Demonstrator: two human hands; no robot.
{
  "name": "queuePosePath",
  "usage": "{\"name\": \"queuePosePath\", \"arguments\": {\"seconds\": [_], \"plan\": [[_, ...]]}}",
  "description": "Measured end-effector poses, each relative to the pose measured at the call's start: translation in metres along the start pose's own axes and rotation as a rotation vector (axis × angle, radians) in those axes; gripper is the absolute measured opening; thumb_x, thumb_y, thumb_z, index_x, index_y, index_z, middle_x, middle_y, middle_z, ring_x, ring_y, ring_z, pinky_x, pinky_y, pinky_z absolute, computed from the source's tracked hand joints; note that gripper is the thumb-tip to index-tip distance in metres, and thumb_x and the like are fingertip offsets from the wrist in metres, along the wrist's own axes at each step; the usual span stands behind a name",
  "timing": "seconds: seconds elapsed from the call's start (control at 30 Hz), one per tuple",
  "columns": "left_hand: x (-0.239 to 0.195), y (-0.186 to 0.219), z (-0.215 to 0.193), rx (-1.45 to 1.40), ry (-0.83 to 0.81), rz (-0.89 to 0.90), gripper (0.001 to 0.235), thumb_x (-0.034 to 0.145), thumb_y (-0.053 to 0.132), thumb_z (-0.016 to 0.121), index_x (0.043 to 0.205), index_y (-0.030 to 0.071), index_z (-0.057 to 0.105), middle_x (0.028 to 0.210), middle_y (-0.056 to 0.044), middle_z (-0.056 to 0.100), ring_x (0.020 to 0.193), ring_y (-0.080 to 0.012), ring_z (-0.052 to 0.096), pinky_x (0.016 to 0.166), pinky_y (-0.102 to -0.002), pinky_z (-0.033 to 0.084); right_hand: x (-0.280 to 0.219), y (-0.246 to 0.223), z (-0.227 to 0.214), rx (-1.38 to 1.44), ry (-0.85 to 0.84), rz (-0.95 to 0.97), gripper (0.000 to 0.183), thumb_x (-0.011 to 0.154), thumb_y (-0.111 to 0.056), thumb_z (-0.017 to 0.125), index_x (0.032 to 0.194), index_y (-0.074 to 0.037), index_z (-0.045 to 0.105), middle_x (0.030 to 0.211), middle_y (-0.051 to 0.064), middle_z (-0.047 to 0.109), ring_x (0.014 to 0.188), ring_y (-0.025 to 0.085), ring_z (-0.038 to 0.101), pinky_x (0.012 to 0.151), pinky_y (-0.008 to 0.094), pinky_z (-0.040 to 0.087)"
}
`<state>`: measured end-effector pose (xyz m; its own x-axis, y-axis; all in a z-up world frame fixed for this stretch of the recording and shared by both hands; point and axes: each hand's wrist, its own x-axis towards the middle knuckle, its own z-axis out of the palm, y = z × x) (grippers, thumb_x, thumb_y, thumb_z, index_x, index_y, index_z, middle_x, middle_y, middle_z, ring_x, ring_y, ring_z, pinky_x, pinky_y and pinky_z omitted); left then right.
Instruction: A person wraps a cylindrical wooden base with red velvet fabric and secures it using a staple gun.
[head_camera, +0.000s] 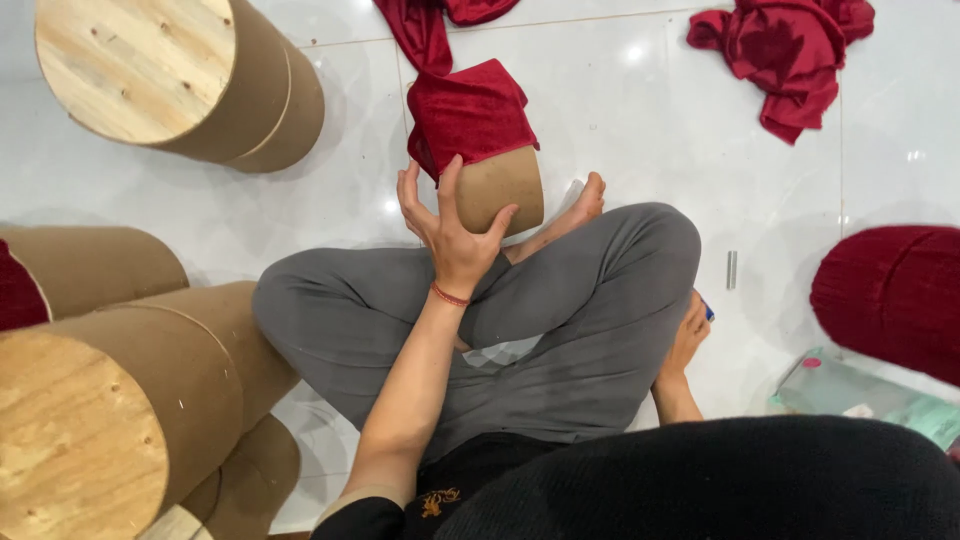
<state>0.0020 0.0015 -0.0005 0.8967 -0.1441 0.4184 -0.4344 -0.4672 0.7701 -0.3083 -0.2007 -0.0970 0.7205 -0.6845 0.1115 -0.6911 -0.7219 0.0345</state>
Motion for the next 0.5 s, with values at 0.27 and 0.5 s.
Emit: {"name": "queuePosePath", "arguments": {"seconds": [0.27,0.5], "plan": [[0.008,-0.009,0.011,-0.285,-0.091,-0.069,0.091,0.085,0.04,0.092,0.158,0.024,0.039,0.167,-0.02,0.02,0.156,-0.0453,0.025,0.12,-0.067,0.026,0.013,0.001,0.0,-0.34,0.211,-0.014,0.028,0.112,-0.014,0.039,0.129,-0.01,0.06,0.104,0.007,0.055,0.097,0.023,0.054,0.08,0.036,0.043],[-0.014,-0.019,0.025,-0.376,-0.028,-0.034,0.115,0.081,0.031,0.096,0.165,0.013,0.021,0.168,-0.022,0.02,0.156,-0.0428,0.024,0.123,-0.063,0.023,0.073,0.175,0.108,0.365,-0.073,0.592,0.05,0.103,-0.066,0.072,0.107,-0.016,0.079,0.092,0.014,0.074,0.093,0.045,0.071,0.069,0.052,0.053]]}}
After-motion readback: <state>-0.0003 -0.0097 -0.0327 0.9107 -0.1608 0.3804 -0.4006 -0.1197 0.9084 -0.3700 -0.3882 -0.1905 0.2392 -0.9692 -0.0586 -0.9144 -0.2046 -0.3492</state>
